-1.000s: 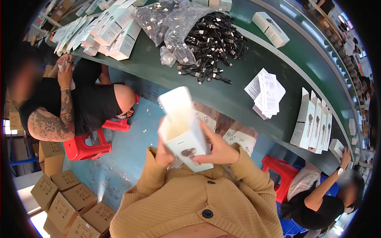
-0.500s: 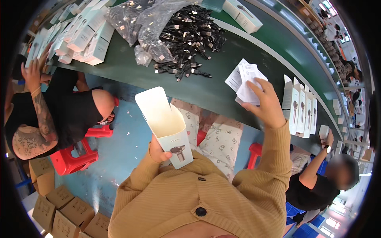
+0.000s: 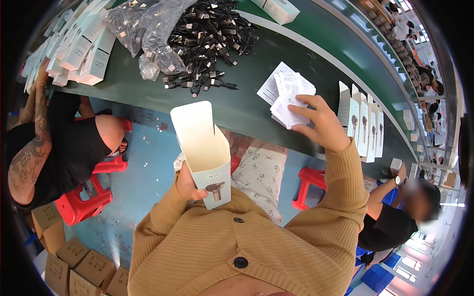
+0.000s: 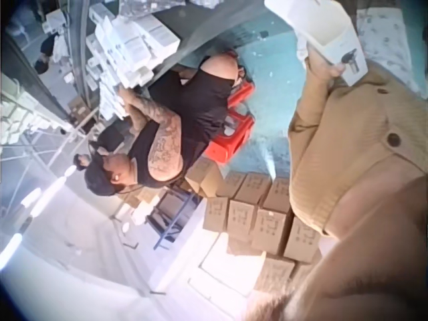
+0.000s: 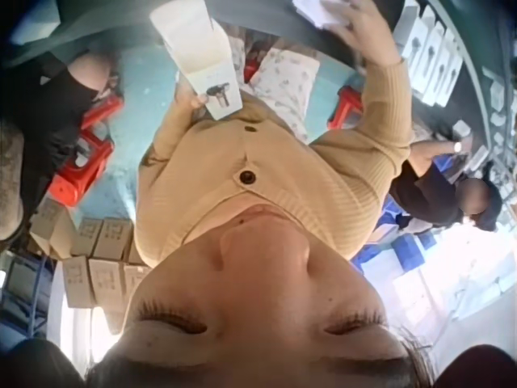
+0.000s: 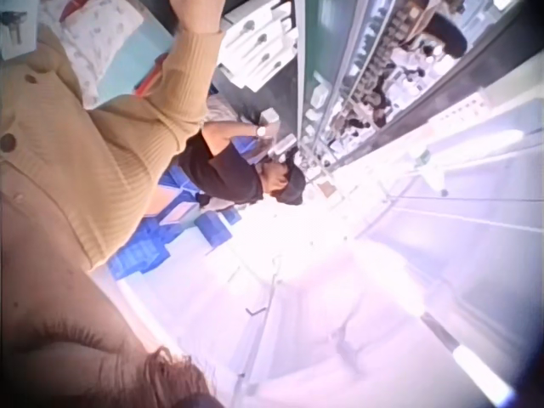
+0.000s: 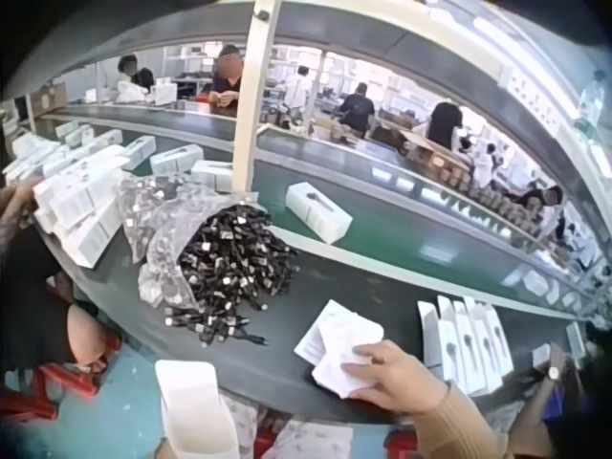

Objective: The person is putting manuals and components into cardboard product boxes on an assembly line.

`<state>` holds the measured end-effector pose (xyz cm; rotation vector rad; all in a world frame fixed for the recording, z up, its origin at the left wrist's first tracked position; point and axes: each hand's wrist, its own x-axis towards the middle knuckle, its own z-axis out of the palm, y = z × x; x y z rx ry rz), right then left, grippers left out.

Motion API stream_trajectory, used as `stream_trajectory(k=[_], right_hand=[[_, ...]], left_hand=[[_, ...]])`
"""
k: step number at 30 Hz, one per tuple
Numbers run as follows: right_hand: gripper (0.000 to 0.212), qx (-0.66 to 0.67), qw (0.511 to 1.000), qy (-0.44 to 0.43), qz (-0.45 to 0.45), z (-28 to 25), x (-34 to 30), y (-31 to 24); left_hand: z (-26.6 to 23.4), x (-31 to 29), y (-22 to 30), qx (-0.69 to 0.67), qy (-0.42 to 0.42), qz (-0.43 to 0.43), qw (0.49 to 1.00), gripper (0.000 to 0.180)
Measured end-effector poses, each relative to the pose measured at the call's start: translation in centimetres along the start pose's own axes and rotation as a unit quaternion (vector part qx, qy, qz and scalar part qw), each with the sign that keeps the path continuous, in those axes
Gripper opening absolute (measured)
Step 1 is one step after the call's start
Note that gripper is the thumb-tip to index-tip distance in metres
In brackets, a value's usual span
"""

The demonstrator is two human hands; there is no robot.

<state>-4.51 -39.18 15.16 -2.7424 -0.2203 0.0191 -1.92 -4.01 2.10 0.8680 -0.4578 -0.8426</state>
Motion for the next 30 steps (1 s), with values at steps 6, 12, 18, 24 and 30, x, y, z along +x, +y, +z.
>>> stream_trajectory(k=[6, 12, 18, 24, 30], right_hand=[[0.040, 0.111, 0.993, -0.025, 0.022, -0.7, 0.5, 1.4], [0.042, 0.140, 0.989, -0.020, 0.034, -0.4, 0.6, 1.0], [0.055, 0.078, 0.995, 0.034, 0.044, -0.2, 2.0, 1.8], [0.049, -0.041, 0.995, 0.069, 0.058, -0.1, 6.1, 5.2], [0.030, -0.056, 0.993, 0.099, 0.027, -0.5, 5.7, 4.2]], left_hand=[[0.8, 1.0, -0.1, -0.011, -0.027, 0.002, 1.000, 0.102], [1.2, 1.4, -0.2, 0.013, -0.036, -0.019, 0.999, 0.099], [1.2, 1.8, -0.2, 0.044, -0.036, 0.012, 0.998, 0.097], [1.9, 2.1, 0.1, 0.046, -0.033, -0.006, 0.998, 0.097], [1.9, 2.3, 0.5, 0.044, -0.031, -0.006, 0.999, 0.096]])
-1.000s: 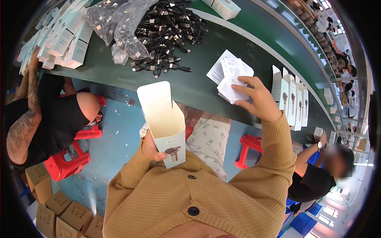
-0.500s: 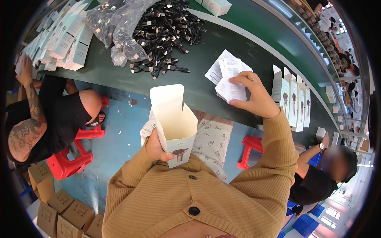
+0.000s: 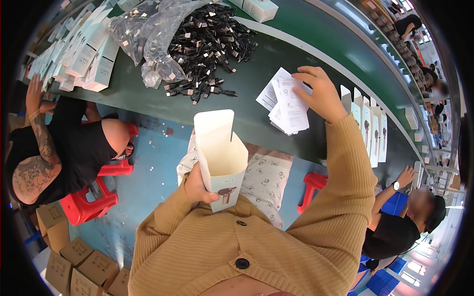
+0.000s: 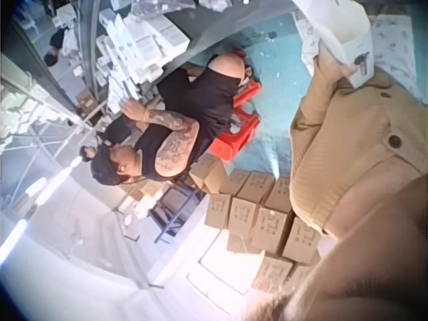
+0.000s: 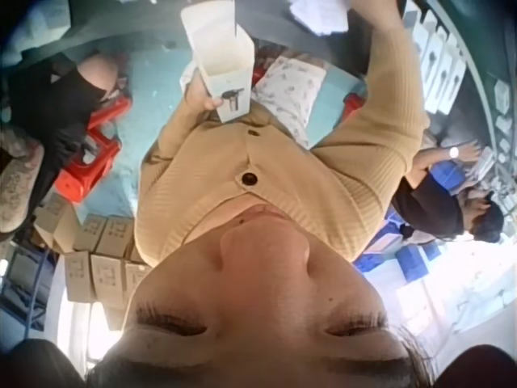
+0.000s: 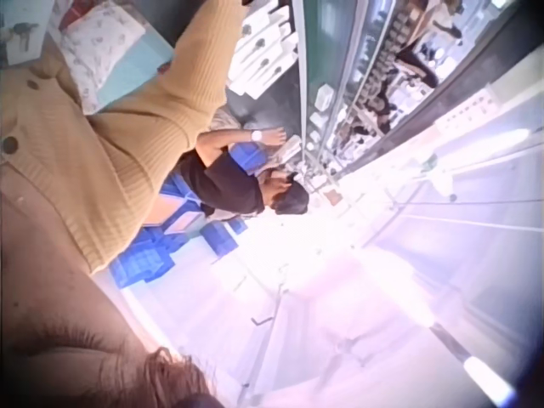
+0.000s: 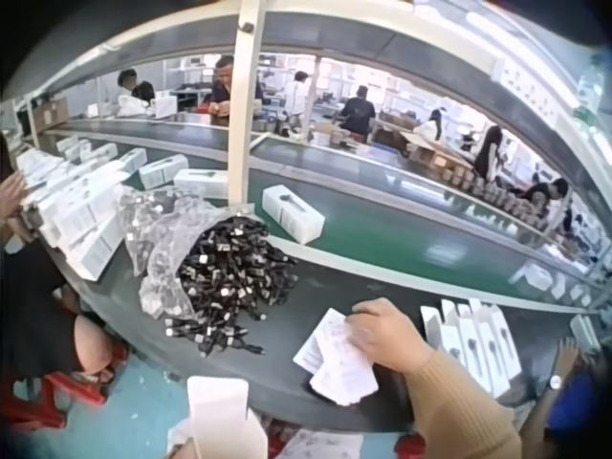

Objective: The person is putting manuals and components into cardboard product boxes on an assembly line.

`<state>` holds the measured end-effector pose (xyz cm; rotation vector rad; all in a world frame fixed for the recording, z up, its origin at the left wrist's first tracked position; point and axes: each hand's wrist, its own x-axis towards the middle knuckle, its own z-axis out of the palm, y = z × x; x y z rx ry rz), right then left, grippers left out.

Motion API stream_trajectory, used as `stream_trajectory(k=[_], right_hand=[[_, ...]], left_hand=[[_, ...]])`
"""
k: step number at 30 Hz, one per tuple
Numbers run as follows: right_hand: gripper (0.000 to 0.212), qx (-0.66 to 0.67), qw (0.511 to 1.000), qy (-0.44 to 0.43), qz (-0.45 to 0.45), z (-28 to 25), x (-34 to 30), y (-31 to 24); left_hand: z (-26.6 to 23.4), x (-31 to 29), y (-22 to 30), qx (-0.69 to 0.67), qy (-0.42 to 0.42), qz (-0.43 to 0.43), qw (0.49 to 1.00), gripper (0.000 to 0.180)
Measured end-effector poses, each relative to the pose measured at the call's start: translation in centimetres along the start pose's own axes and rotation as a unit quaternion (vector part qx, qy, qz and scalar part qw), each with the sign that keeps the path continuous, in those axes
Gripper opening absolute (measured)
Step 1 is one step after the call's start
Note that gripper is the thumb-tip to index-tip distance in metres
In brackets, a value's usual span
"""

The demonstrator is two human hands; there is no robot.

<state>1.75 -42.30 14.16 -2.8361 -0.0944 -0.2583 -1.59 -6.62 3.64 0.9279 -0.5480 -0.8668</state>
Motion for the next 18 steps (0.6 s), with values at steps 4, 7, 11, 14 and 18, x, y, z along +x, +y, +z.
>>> stream_trajectory(k=[4, 7, 11, 14, 18], right_hand=[[0.014, 0.022, 0.999, 0.043, 0.013, -1.7, -0.3, -0.8], [0.011, 0.108, 0.990, 0.032, 0.080, -3.5, -1.0, -0.6], [0.013, 0.286, 0.951, 0.035, 0.115, -5.5, -1.5, -1.4], [0.012, 0.334, 0.934, 0.033, 0.119, -8.0, -2.0, -4.3], [0.011, 0.356, 0.926, 0.127, 0.012, -10.1, -4.1, -9.6]], left_hand=[[-0.5, 0.3, -0.6, 0.009, -0.002, 0.012, 1.000, 0.094], [-0.5, 0.8, -0.8, 0.019, -0.016, 0.023, 0.999, 0.092], [0.1, 1.4, -0.4, 0.001, -0.017, 0.017, 1.000, 0.091], [0.1, 1.5, -0.2, 0.004, -0.010, 0.013, 1.000, 0.092], [0.3, 1.8, 0.0, 0.012, -0.019, 0.000, 1.000, 0.096]])
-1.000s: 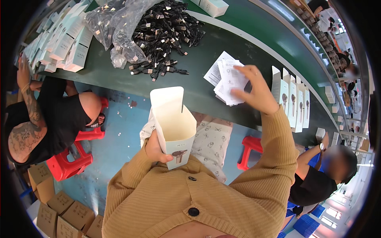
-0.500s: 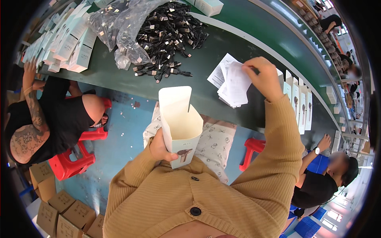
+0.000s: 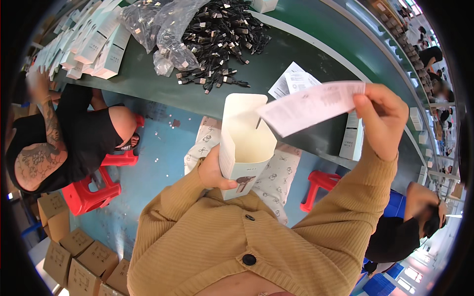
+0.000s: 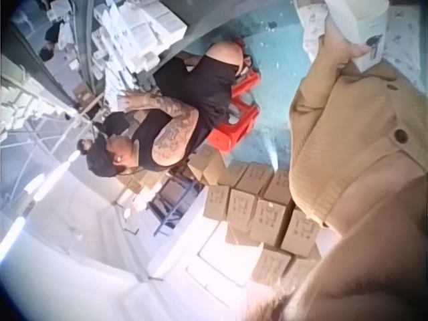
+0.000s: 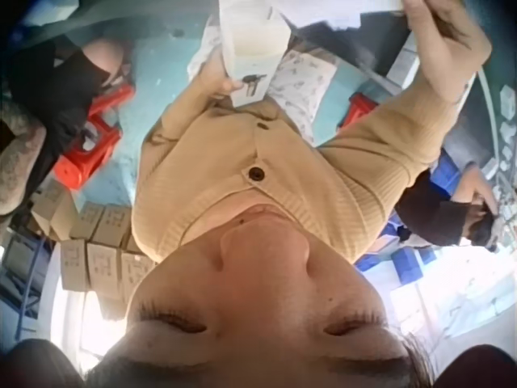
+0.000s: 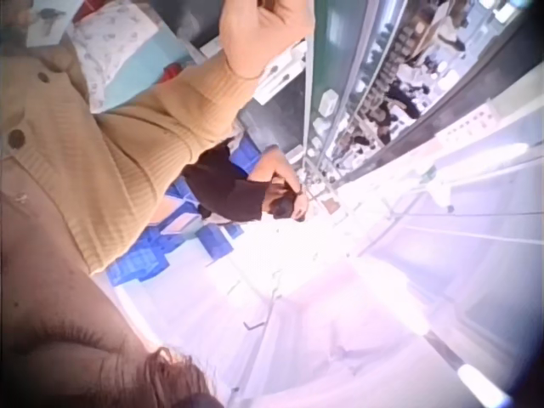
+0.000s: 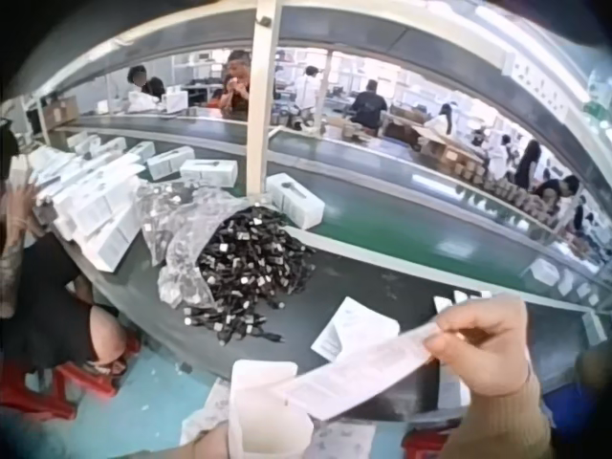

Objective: The person is putting manuals and components into cardboard product boxes on an assembly line.

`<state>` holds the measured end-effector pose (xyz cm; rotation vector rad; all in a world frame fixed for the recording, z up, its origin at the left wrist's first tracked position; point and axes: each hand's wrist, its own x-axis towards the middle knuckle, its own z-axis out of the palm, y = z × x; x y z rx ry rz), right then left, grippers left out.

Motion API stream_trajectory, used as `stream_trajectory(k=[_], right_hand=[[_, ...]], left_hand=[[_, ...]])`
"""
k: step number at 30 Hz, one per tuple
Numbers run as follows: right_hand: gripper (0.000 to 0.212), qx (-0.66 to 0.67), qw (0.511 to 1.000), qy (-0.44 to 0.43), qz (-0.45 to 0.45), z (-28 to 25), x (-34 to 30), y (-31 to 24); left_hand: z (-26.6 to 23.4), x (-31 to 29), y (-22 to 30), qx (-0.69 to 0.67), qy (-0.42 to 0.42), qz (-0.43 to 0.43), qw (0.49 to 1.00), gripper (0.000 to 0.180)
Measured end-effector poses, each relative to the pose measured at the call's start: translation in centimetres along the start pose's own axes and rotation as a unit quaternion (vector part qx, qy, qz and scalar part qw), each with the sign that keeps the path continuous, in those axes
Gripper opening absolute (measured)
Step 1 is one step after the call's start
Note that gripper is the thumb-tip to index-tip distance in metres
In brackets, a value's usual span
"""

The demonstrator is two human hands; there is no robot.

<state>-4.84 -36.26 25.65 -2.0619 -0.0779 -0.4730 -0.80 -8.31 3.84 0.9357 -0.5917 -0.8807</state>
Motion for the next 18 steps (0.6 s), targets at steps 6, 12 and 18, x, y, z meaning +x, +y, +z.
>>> stream_trajectory(k=[6, 12, 18], right_hand=[[0.010, -0.109, 0.977, -0.126, -0.132, 3.6, 0.4, -1.3], [0.014, -0.127, 0.955, -0.221, -0.150, 5.8, 0.5, 0.0], [0.019, -0.050, 0.971, -0.172, -0.158, 9.2, 0.9, 1.3]], left_hand=[[0.0, -0.2, 1.2, -0.051, -0.064, -0.055, 0.995, 0.107], [-0.4, -0.3, 0.4, -0.061, -0.095, -0.057, 0.992, 0.110], [-1.3, -1.4, -0.4, -0.050, -0.085, -0.011, 0.995, 0.113]])
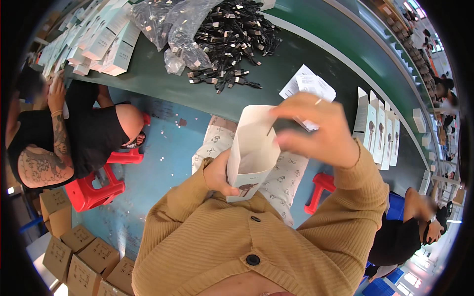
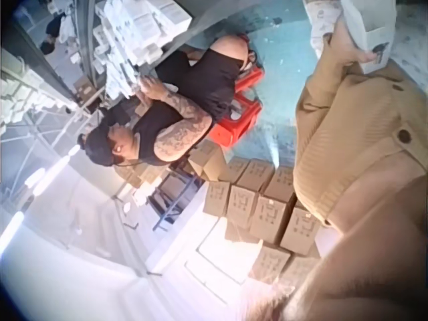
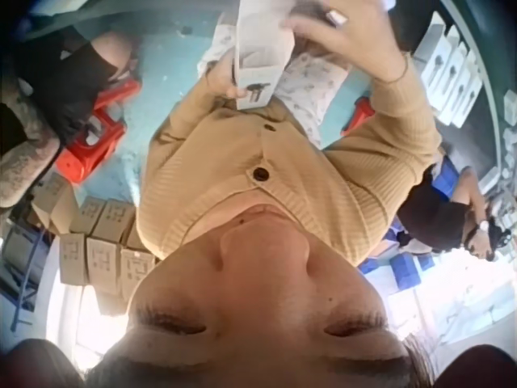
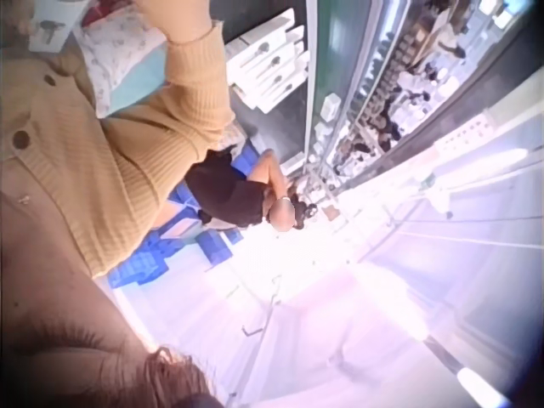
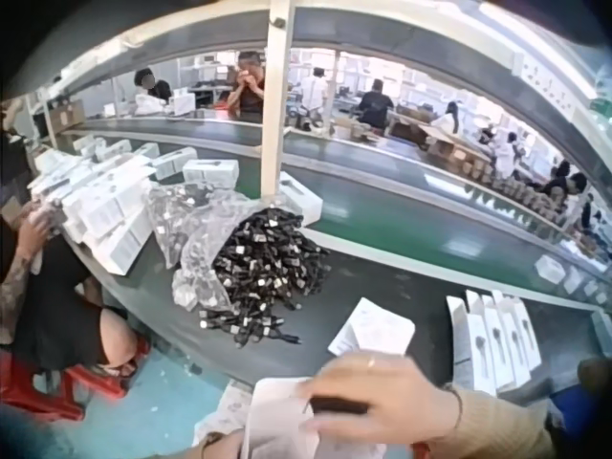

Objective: The person is putting manuals and components into cardboard product boxes on an assembly line.

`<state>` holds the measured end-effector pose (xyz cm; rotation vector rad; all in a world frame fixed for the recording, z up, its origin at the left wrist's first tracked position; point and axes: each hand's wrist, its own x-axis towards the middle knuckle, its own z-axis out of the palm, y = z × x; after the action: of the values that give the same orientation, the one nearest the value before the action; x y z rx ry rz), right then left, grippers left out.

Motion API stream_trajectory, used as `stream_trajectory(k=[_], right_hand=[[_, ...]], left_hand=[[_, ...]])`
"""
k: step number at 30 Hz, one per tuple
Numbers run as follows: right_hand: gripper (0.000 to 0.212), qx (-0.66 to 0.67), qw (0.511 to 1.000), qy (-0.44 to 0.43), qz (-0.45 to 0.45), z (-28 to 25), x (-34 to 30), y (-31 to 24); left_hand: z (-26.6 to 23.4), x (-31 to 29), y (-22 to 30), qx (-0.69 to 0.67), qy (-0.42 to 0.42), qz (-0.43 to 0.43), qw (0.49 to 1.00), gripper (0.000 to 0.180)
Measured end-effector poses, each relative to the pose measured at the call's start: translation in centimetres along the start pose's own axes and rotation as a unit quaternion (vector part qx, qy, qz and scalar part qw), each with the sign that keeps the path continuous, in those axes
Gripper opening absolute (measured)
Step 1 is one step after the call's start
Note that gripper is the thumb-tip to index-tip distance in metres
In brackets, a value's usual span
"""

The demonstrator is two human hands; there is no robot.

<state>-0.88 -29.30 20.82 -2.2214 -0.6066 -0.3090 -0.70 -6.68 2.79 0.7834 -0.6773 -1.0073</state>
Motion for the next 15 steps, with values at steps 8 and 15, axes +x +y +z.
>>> stream_trajectory(k=[8, 15], right_hand=[[0.019, -0.318, 0.945, -0.061, 0.047, 6.7, 2.8, 11.0], [0.009, -0.195, 0.976, -0.038, 0.087, 0.1, 3.2, 1.8]], left_hand=[[-1.0, -3.2, -0.7, -0.006, 0.098, 0.010, 0.995, 0.109], [-2.3, -4.3, -1.5, 0.027, 0.124, 0.003, 0.992, 0.108]])
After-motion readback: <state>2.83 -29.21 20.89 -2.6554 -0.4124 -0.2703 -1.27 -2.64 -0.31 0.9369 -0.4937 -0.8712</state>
